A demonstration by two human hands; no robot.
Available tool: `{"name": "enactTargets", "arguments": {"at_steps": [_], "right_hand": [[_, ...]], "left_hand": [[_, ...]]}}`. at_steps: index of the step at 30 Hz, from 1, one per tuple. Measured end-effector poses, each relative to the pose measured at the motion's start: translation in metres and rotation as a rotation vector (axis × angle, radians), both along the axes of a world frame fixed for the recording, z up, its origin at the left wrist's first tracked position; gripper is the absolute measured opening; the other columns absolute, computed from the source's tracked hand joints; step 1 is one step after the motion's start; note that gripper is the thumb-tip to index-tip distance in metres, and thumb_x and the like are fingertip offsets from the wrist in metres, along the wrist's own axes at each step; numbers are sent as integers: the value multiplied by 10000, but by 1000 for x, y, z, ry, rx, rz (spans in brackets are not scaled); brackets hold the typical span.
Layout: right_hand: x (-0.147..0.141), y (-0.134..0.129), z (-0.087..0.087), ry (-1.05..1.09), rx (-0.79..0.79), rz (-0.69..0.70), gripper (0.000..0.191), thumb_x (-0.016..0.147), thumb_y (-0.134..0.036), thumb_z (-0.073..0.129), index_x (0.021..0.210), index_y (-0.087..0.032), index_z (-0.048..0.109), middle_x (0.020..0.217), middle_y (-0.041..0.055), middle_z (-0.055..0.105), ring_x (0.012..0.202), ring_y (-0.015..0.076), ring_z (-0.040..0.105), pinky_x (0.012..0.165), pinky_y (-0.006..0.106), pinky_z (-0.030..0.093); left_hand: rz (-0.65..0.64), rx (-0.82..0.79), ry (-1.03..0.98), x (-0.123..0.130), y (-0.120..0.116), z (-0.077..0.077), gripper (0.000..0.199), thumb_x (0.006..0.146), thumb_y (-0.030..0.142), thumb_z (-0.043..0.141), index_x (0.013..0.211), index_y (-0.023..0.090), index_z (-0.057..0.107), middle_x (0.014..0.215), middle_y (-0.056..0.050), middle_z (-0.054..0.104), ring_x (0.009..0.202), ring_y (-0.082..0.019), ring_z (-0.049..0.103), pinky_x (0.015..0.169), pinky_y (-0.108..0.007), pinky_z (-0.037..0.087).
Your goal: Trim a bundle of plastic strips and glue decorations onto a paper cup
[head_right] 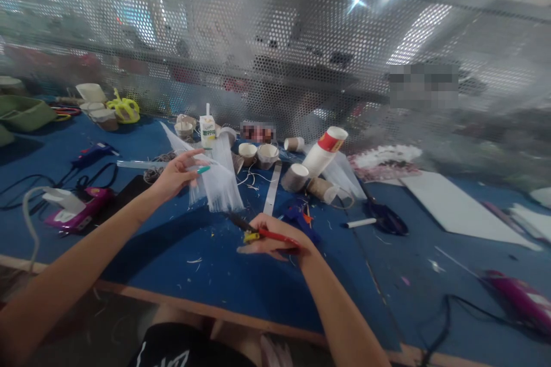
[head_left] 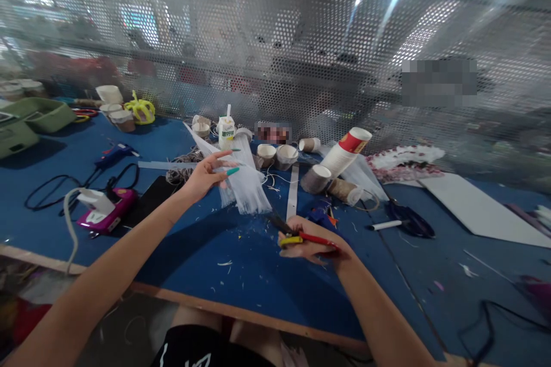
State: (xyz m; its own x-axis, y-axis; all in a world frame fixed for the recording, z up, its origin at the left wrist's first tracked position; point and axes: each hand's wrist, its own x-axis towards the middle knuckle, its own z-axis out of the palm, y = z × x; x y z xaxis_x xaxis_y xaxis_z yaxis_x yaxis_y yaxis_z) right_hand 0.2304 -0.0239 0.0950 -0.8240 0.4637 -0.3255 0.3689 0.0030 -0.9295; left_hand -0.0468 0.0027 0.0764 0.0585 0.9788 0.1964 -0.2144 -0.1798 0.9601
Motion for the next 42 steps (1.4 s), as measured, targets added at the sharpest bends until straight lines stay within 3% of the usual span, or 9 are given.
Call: {"name": "enactTargets", "arguments": {"at_steps": [4, 8, 15, 20, 25, 28, 33, 38, 42], "right_hand": [[0, 6, -10, 253, -92, -148, 444, 797, -556, 482, 586, -166, 448, 438, -34, 521, 246, 36, 362, 261, 164, 280], [-15, 4, -19, 103, -136, -86, 474, 855, -527, 406, 581, -148, 480, 481, -21, 542, 296, 50, 444, 296, 162, 347], [-27, -7, -19, 13, -18, -165, 486, 832, -555, 444, 583, -143, 510, 440, -44, 488, 340, 52, 464, 366, 162, 385], [-26, -7, -19, 31, 14, -207, 489, 801, -584, 453, 581, -150, 498, 467, -41, 505, 343, 50, 457, 374, 168, 392], [-27, -8, -15, 17, 38, -174, 510, 796, -593, 444, 547, -149, 485, 422, -45, 477, 327, 55, 464, 348, 160, 355], [-26, -8, -17, 23, 17, -186, 502, 795, -595, 445, 564, -150, 481, 434, -47, 488, 315, 52, 457, 337, 160, 356], [-26, -5, -20, 47, -37, -207, 465, 805, -573, 451, 610, -152, 481, 468, -48, 514, 318, 47, 461, 329, 150, 367], [-26, -3, -24, 51, -68, -241, 497, 817, -585, 427, 594, -146, 488, 460, -36, 516, 305, 50, 455, 314, 152, 373], [-25, -1, -27, 59, -64, -272, 499, 811, -597, 431, 605, -147, 497, 453, -37, 515, 302, 54, 452, 308, 155, 378]], "left_hand": [[30, 46, 49, 1, 1, -4, 466, 704, 204, 679, 1150, 176, 550, 1051, -59, 652, 496, -28, 570, 524, -173, 529], [3, 66, 127, 2, 2, -11, 459, 654, 221, 727, 1086, 168, 580, 1049, -59, 642, 578, -61, 607, 621, -224, 557], [-123, 13, 104, 11, -3, -13, 401, 615, 204, 761, 995, 152, 643, 739, -12, 671, 566, -86, 599, 607, -236, 540], [-306, -75, 69, 17, -9, -9, 313, 688, 275, 714, 986, 184, 673, 1025, -73, 675, 723, -120, 626, 703, -276, 543], [-56, -127, -98, 24, -5, -16, 251, 587, 281, 784, 706, 120, 634, 670, -9, 639, 602, -85, 592, 618, -203, 503], [8, -156, -121, 23, -4, -17, 279, 559, 222, 796, 736, 129, 602, 580, 41, 571, 515, -54, 552, 532, -163, 471], [-201, -196, -65, 16, -8, -9, 479, 563, 157, 783, 1003, 186, 596, 787, 23, 611, 596, -75, 608, 612, -227, 546], [-406, -156, 146, 8, -8, -7, 415, 578, 175, 784, 963, 144, 635, 970, -69, 651, 568, -65, 599, 590, -215, 552], [-394, -152, 203, 5, -4, -9, 283, 597, 212, 778, 850, 134, 677, 930, -86, 683, 703, -136, 657, 662, -245, 561]]}}
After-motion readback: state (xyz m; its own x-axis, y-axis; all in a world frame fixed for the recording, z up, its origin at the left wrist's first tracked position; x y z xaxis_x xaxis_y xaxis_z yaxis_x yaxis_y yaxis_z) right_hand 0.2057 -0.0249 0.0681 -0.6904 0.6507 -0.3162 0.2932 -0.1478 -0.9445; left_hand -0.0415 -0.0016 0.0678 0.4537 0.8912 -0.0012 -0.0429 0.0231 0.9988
